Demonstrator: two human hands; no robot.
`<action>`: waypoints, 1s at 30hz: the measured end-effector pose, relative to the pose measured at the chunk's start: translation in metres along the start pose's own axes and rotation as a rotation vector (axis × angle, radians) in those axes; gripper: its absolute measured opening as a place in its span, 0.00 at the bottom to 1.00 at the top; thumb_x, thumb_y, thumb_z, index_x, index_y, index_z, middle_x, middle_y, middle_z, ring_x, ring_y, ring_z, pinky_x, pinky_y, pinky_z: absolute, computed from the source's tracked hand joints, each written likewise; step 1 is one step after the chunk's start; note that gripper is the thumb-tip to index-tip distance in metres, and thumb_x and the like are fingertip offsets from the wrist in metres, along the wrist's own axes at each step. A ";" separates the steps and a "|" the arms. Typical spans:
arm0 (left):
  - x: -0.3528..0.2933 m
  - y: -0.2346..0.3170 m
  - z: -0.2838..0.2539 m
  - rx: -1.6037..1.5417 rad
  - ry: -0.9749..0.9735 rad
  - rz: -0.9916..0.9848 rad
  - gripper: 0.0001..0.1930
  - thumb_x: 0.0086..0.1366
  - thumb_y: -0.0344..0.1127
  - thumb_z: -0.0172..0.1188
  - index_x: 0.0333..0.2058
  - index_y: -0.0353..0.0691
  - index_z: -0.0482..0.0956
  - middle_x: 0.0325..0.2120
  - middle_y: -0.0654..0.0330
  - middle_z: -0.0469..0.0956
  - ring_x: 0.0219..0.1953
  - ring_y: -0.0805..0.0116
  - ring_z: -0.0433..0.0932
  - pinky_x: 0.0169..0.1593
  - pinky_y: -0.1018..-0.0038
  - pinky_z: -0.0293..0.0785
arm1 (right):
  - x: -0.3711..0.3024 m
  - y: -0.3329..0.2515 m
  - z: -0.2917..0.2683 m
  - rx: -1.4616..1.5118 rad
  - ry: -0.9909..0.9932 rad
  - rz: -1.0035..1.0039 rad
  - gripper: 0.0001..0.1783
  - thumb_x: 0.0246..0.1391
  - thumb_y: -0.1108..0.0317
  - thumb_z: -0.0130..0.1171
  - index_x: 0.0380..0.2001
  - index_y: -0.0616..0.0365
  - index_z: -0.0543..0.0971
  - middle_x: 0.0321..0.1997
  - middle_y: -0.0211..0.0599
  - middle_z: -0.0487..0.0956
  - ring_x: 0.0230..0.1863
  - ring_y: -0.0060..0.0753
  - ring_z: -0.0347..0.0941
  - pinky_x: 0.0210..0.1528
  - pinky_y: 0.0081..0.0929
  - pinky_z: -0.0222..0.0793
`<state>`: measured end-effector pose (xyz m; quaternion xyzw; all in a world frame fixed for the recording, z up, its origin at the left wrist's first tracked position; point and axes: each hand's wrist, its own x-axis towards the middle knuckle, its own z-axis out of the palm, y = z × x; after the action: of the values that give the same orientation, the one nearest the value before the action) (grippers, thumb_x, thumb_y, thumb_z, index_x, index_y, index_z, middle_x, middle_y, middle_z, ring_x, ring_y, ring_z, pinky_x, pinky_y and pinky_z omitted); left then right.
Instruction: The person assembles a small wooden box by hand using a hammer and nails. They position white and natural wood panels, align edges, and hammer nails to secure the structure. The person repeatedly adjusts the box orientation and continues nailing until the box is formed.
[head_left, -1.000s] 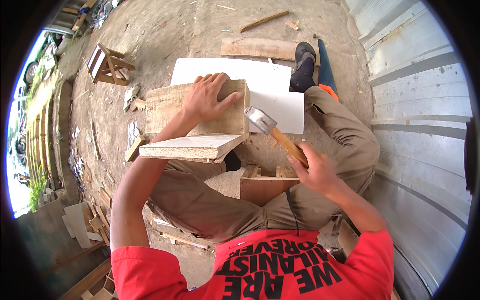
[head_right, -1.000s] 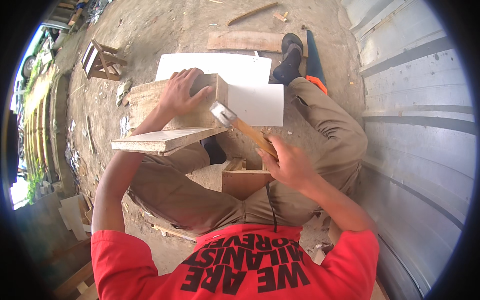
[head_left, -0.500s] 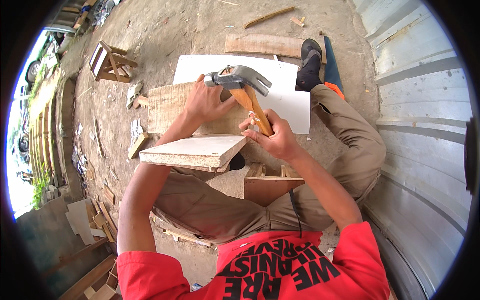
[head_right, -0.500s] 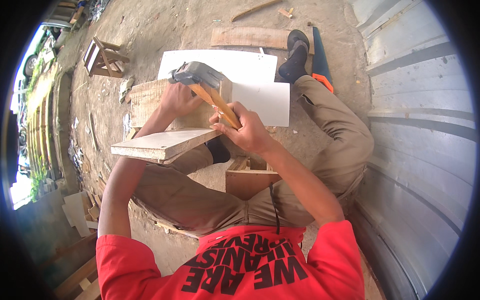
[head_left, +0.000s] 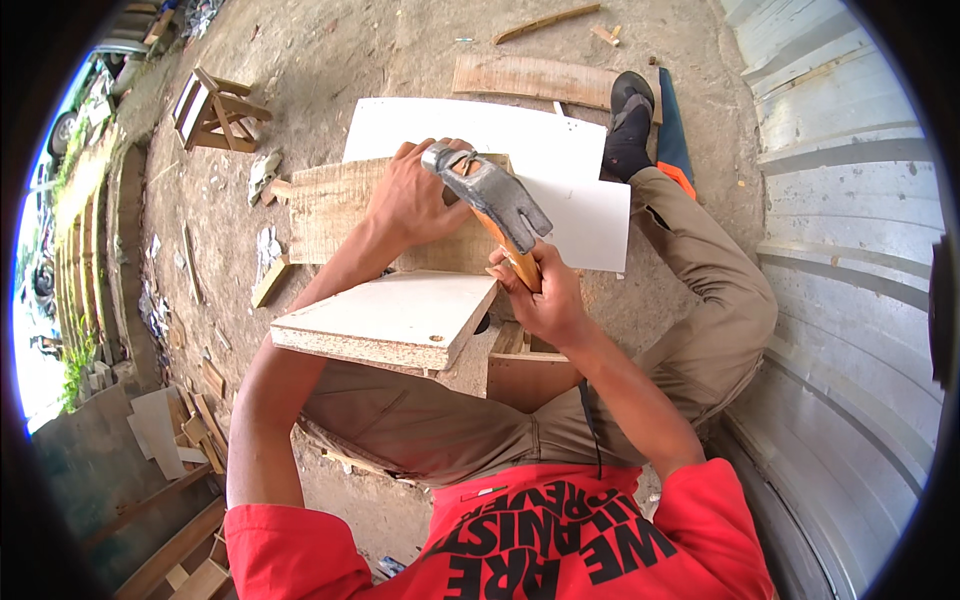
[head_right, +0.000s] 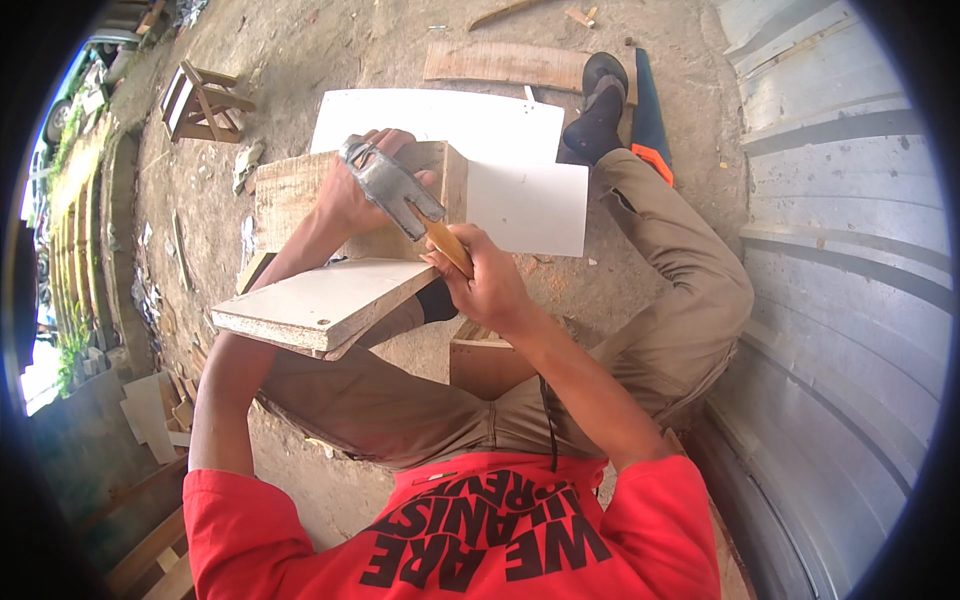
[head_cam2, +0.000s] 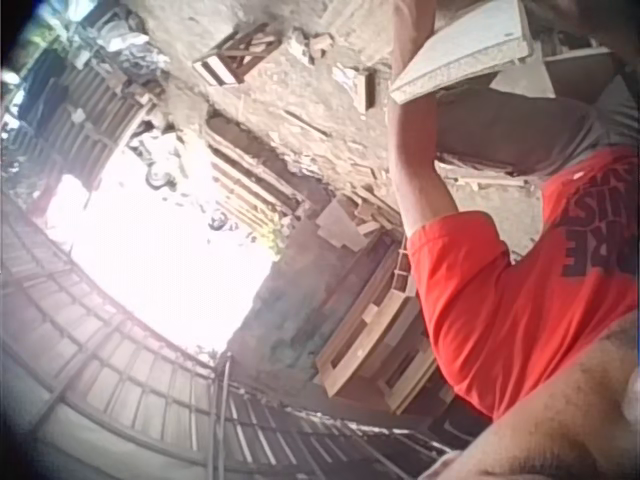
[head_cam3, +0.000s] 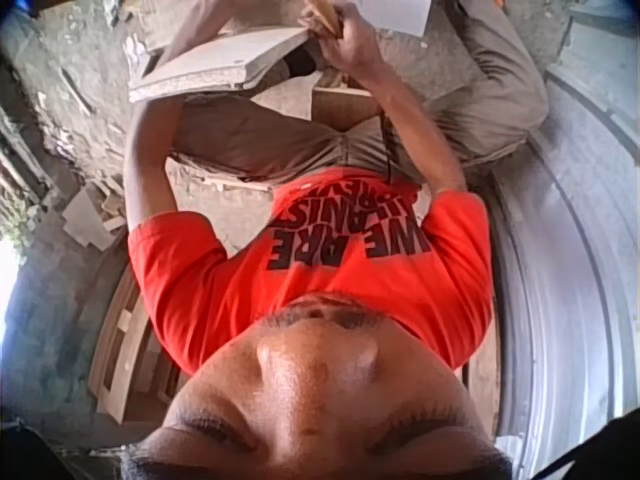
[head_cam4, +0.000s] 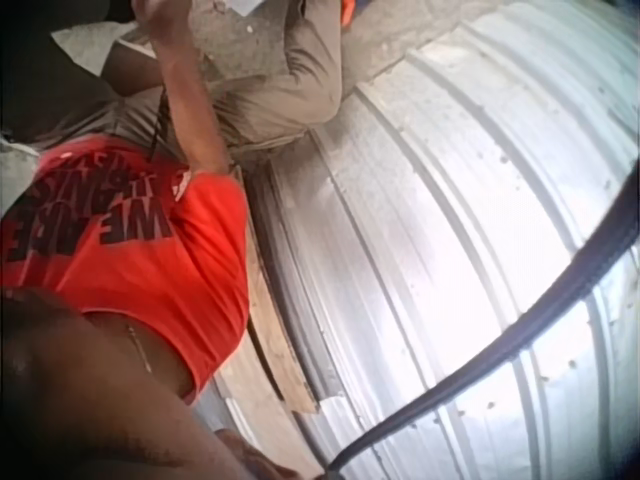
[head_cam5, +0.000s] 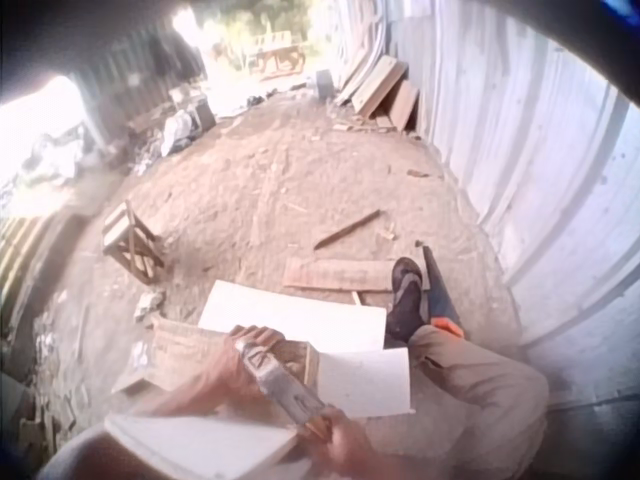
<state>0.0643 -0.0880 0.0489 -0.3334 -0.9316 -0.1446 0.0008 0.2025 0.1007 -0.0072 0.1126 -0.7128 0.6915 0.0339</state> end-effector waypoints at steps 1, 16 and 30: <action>0.000 0.003 -0.001 -0.005 -0.009 -0.033 0.24 0.60 0.50 0.66 0.45 0.37 0.75 0.39 0.52 0.80 0.44 0.50 0.79 0.51 0.57 0.70 | 0.003 0.002 -0.004 -0.006 -0.033 -0.021 0.14 0.64 0.65 0.61 0.46 0.59 0.71 0.40 0.37 0.83 0.36 0.27 0.81 0.37 0.26 0.77; 0.000 0.015 -0.014 -0.045 -0.024 -0.103 0.26 0.63 0.53 0.62 0.47 0.34 0.75 0.42 0.50 0.81 0.47 0.53 0.78 0.56 0.60 0.67 | 0.045 0.009 -0.029 -0.296 -0.303 -0.449 0.19 0.57 0.68 0.65 0.49 0.55 0.70 0.51 0.33 0.83 0.32 0.43 0.83 0.28 0.35 0.79; 0.000 0.004 -0.004 -0.056 -0.061 -0.069 0.33 0.62 0.62 0.62 0.48 0.32 0.77 0.43 0.48 0.81 0.49 0.54 0.78 0.59 0.61 0.67 | 0.019 0.007 -0.016 -0.153 -0.171 -0.156 0.18 0.61 0.66 0.64 0.48 0.57 0.68 0.31 0.42 0.84 0.26 0.45 0.82 0.26 0.34 0.76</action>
<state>0.0669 -0.0861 0.0543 -0.3051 -0.9378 -0.1605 -0.0417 0.1807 0.1149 -0.0094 0.2234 -0.7529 0.6181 0.0350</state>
